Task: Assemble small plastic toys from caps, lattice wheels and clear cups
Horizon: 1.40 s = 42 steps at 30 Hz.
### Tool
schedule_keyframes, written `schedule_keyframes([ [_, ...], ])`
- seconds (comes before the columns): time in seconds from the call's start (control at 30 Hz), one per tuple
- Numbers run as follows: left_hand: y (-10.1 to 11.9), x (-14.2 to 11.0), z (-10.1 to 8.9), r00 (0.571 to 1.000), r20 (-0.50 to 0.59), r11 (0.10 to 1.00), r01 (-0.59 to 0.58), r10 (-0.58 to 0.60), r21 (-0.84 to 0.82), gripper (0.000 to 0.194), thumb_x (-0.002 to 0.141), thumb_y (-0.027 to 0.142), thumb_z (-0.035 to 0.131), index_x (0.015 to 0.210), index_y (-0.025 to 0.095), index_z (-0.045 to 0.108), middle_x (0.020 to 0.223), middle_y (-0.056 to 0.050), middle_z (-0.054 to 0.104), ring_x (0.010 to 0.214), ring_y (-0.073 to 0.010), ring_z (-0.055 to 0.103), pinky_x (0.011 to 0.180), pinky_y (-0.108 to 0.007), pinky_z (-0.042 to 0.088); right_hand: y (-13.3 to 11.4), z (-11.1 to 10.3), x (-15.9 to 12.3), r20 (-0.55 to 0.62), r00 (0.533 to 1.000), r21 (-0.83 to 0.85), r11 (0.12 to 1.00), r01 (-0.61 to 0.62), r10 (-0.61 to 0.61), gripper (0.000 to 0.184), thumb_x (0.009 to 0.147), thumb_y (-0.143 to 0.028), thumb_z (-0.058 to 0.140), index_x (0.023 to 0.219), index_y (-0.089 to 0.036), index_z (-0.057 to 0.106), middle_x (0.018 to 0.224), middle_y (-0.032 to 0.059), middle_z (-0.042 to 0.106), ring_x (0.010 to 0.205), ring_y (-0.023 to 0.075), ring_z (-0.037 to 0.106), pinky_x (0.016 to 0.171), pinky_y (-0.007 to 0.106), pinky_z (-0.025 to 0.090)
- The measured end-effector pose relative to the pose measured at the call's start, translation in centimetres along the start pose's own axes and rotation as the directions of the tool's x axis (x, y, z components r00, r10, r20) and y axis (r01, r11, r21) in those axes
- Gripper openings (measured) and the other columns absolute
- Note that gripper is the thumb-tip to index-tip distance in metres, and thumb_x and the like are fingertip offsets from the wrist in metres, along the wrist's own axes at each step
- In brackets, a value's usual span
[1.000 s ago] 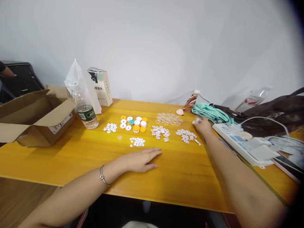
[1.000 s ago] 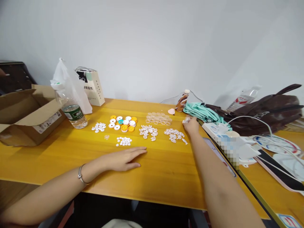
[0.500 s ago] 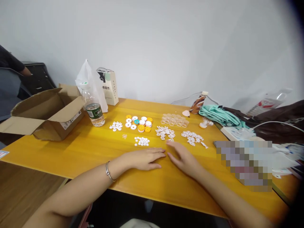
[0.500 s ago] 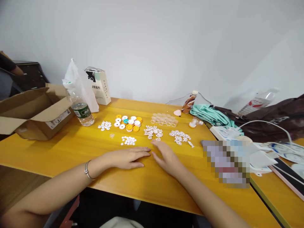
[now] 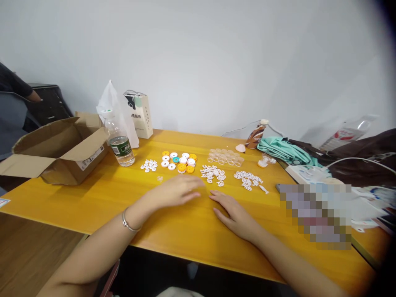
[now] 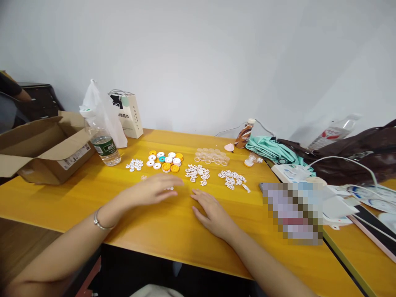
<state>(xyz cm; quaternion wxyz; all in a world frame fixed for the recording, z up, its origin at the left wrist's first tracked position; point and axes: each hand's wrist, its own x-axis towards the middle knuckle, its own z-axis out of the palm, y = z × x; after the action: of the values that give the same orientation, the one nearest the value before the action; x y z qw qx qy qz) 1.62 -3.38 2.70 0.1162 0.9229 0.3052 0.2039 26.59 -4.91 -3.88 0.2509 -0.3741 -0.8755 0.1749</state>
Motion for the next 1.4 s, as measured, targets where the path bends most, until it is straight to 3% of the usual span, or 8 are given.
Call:
schedule_keyframes([
  [0.13,-3.4,-2.3,-4.3,0.901,-0.259,0.907,0.393,-0.348,0.15,0.024,0.088,0.025,0.04,0.104,0.017,0.056,0.103,-0.008,0.061,0.092,-0.0191,0.057,0.081,-0.031,0.044,0.1,-0.1,0.1,0.023,1.0,-0.051,0.998,-0.02,0.021,0.035,0.086,-0.03,0.046,0.12,-0.025,0.05,0.132,0.0071,0.047,0.122,0.0238,0.044,0.101,0.048,0.037],
  [0.3,-7.7,-5.5,-5.2,0.644,-0.187,0.523,0.73,-0.742,0.44,0.024,0.077,0.015,0.048,0.098,0.011,0.058,0.097,-0.013,0.061,0.089,-0.0229,0.059,0.078,-0.03,0.044,0.3,0.0,0.2,0.021,1.0,-0.072,0.997,-0.02,0.021,0.034,0.085,-0.031,0.045,0.118,-0.024,0.051,0.132,0.0068,0.048,0.122,0.0231,0.044,0.102,0.045,0.037],
  [0.67,-10.5,-5.3,-3.9,0.599,-0.149,0.47,0.738,-0.787,0.484,0.018,0.074,0.014,0.047,0.083,0.012,0.062,0.086,-0.015,0.065,0.08,-0.0271,0.061,0.066,-0.031,0.044,0.5,0.0,0.1,0.054,0.998,-0.081,0.996,-0.025,0.03,0.034,0.087,-0.032,0.043,0.12,-0.025,0.049,0.134,0.0062,0.045,0.124,0.0216,0.042,0.103,0.044,0.036],
  [0.87,-7.3,-3.8,-3.8,0.679,-0.156,0.564,0.698,-0.718,0.442,0.018,0.079,0.016,0.042,0.082,0.014,0.059,0.086,-0.011,0.064,0.08,-0.0228,0.06,0.068,-0.03,0.043,0.5,0.0,0.1,0.03,0.999,-0.054,0.998,-0.018,0.02,0.034,0.086,-0.03,0.045,0.119,-0.025,0.05,0.133,0.0067,0.047,0.122,0.0221,0.044,0.102,0.044,0.037],
  [0.97,-3.4,-1.5,-1.7,0.906,-0.117,0.882,0.423,-0.407,0.208,0.018,0.085,0.021,0.039,0.085,0.016,0.056,0.087,-0.006,0.061,0.08,-0.0161,0.057,0.074,-0.026,0.043,0.5,0.0,0.2,0.029,0.999,-0.057,0.998,-0.015,0.017,0.033,0.086,-0.029,0.045,0.119,-0.025,0.05,0.133,0.0066,0.047,0.122,0.022,0.044,0.102,0.044,0.037],
  [1.03,-1.2,-0.1,0.4,0.987,0.027,0.986,0.159,-0.16,0.047,0.015,0.086,0.021,0.04,0.088,0.018,0.055,0.086,-0.004,0.06,0.079,-0.0136,0.056,0.072,-0.023,0.043,0.5,0.1,0.2,0.029,0.999,-0.068,0.998,-0.017,0.019,0.033,0.086,-0.029,0.045,0.118,-0.025,0.05,0.133,0.007,0.047,0.122,0.022,0.044,0.102,0.044,0.037],
  [1.2,0.4,0.8,3.9,0.992,0.121,1.0,0.029,-0.03,0.011,0.012,0.084,0.016,0.041,0.085,0.017,0.053,0.084,-0.005,0.056,0.076,-0.0156,0.054,0.071,-0.026,0.043,0.6,0.2,0.2,0.026,1.0,-0.058,0.998,-0.006,0.008,0.034,0.085,-0.029,0.046,0.119,-0.025,0.05,0.132,0.0067,0.047,0.122,0.0215,0.044,0.102,0.044,0.037],
  [1.4,-1.0,0.5,3.4,0.994,-0.003,0.991,0.11,-0.111,-0.075,0.014,0.085,0.024,0.045,0.096,0.017,0.052,0.088,-0.005,0.059,0.078,-0.0146,0.055,0.071,-0.026,0.045,0.6,0.1,0.3,0.037,0.999,-0.053,0.998,-0.023,0.025,0.034,0.085,-0.03,0.046,0.119,-0.025,0.05,0.133,0.0071,0.047,0.122,0.0221,0.044,0.102,0.044,0.037],
])
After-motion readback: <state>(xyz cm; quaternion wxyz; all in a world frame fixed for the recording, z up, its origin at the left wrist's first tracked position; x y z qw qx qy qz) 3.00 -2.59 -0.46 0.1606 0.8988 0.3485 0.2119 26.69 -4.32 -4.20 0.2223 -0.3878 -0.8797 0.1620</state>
